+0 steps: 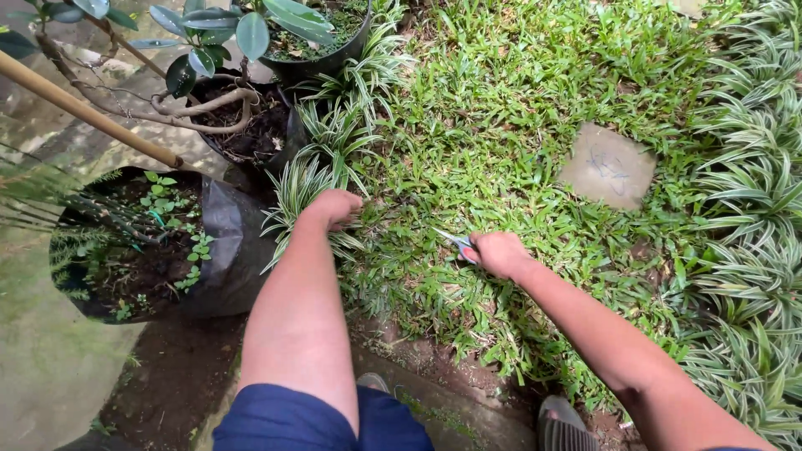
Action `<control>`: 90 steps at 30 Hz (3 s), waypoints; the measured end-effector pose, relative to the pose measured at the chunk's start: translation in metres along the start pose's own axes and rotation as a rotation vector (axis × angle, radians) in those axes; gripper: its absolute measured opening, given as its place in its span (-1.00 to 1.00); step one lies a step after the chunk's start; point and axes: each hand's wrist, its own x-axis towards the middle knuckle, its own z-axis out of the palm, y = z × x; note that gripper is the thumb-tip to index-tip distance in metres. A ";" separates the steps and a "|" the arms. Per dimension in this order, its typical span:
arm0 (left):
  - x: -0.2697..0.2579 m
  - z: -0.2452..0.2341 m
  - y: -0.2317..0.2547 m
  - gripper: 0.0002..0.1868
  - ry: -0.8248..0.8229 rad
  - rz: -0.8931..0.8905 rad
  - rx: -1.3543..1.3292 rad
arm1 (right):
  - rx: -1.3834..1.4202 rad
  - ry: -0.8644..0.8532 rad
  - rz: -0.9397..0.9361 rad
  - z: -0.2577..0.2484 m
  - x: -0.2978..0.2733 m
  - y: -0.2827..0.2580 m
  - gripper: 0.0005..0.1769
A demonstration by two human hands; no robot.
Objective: Trimming grass and removing weeds from a garden patch using small scissors and hands.
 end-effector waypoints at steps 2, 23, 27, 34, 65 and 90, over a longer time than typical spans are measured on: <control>-0.052 -0.017 0.010 -0.66 -0.031 -0.037 -0.026 | 0.007 -0.017 -0.022 -0.012 0.000 -0.007 -0.58; -0.114 -0.010 -0.016 -0.63 -0.043 -0.162 -0.003 | -0.224 -0.070 -0.192 -0.006 0.057 -0.025 -0.42; -0.081 -0.001 -0.022 -0.70 -0.011 -0.122 0.053 | -0.239 -0.060 -0.195 -0.006 0.057 -0.023 -0.44; -0.025 0.011 -0.046 -0.73 0.014 -0.106 0.174 | -0.248 -0.069 -0.181 0.012 0.071 -0.016 -0.45; -0.004 0.001 -0.039 -0.85 0.075 -0.014 0.124 | -0.149 -0.086 -0.132 -0.025 0.032 -0.036 -0.51; -0.024 -0.001 -0.022 -0.77 0.031 -0.025 0.148 | -0.452 -0.172 -0.304 -0.047 -0.022 0.003 -0.48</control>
